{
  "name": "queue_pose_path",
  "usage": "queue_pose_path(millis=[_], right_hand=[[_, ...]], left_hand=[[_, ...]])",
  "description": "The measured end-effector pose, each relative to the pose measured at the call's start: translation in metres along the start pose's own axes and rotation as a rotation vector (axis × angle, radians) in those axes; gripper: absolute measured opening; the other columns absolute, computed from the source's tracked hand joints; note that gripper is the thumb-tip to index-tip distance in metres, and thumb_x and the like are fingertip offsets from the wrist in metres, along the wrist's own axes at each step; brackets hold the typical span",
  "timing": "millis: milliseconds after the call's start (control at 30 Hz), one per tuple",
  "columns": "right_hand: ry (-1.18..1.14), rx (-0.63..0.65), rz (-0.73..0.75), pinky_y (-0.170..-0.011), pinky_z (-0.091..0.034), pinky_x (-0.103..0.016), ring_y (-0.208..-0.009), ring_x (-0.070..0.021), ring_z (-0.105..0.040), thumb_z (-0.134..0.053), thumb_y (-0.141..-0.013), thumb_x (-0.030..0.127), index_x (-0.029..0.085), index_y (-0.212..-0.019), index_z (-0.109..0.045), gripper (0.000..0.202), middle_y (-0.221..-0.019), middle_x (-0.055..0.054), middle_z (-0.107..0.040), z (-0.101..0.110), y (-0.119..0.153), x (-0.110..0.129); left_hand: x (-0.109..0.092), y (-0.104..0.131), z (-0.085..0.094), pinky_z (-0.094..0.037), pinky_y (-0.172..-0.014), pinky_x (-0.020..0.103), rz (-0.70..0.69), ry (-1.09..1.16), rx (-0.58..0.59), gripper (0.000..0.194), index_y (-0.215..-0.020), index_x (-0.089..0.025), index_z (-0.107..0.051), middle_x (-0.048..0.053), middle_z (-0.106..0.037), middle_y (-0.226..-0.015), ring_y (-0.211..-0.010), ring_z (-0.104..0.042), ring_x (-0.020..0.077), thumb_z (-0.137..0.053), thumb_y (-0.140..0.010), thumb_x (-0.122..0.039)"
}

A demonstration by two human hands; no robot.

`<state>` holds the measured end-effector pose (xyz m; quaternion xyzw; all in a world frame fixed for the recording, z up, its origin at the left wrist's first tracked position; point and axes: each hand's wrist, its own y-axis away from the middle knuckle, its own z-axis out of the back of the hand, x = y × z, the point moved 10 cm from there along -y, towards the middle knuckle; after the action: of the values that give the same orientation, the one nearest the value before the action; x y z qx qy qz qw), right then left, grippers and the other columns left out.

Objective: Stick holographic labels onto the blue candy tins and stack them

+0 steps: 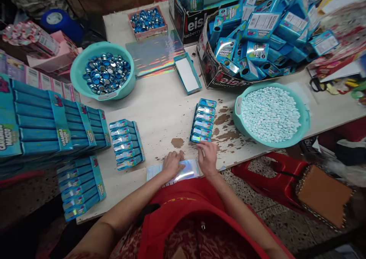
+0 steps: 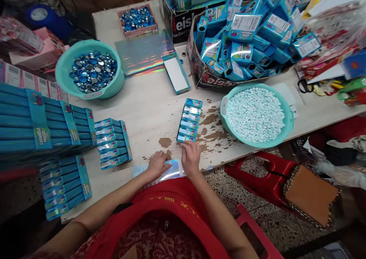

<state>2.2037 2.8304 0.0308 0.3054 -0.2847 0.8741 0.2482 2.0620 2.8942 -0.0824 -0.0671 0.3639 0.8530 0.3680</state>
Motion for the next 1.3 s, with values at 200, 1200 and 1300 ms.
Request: queue_pose_path(millis=[200,1200,1300], right_hand=[[0.086,0.105,0.074,-0.085,-0.044,-0.039,-0.098,-0.0206,-0.049,-0.047,-0.088,0.014,0.022,-0.103,-0.060,0.022,-0.103,-0.009,-0.058,-0.006,0.051,0.002],[-0.113,0.551,-0.143,-0.066,-0.042,-0.028,-0.072,-0.0164,-0.054,-0.056,-0.084,0.026,0.021,-0.075,-0.055,0.010,-0.072,-0.001,-0.061,-0.011,0.035,0.003],[-0.231,0.430,-0.336,-0.067,-0.043,-0.028,-0.070,-0.0157,-0.055,-0.059,-0.080,0.029,0.020,-0.073,-0.056,0.012,-0.071,0.000,-0.060,0.000,0.020,-0.010]], left_hand=[[-0.006,-0.008,-0.010,-0.039,-0.068,0.027,0.013,0.232,0.088,0.019,-0.094,-0.023,-0.062,0.001,-0.067,-0.081,-0.080,-0.061,0.0202,-0.050,-0.083,-0.032],[-0.052,0.009,0.023,-0.044,-0.085,0.029,-0.285,0.703,0.073,0.031,-0.107,-0.020,-0.060,0.005,-0.065,-0.106,-0.097,-0.057,0.0188,-0.051,-0.081,-0.035],[-0.063,0.013,0.024,-0.046,-0.064,0.026,-0.229,0.879,0.222,0.022,-0.079,-0.016,-0.059,0.000,-0.062,-0.066,-0.064,-0.058,0.0144,-0.047,-0.080,-0.035]])
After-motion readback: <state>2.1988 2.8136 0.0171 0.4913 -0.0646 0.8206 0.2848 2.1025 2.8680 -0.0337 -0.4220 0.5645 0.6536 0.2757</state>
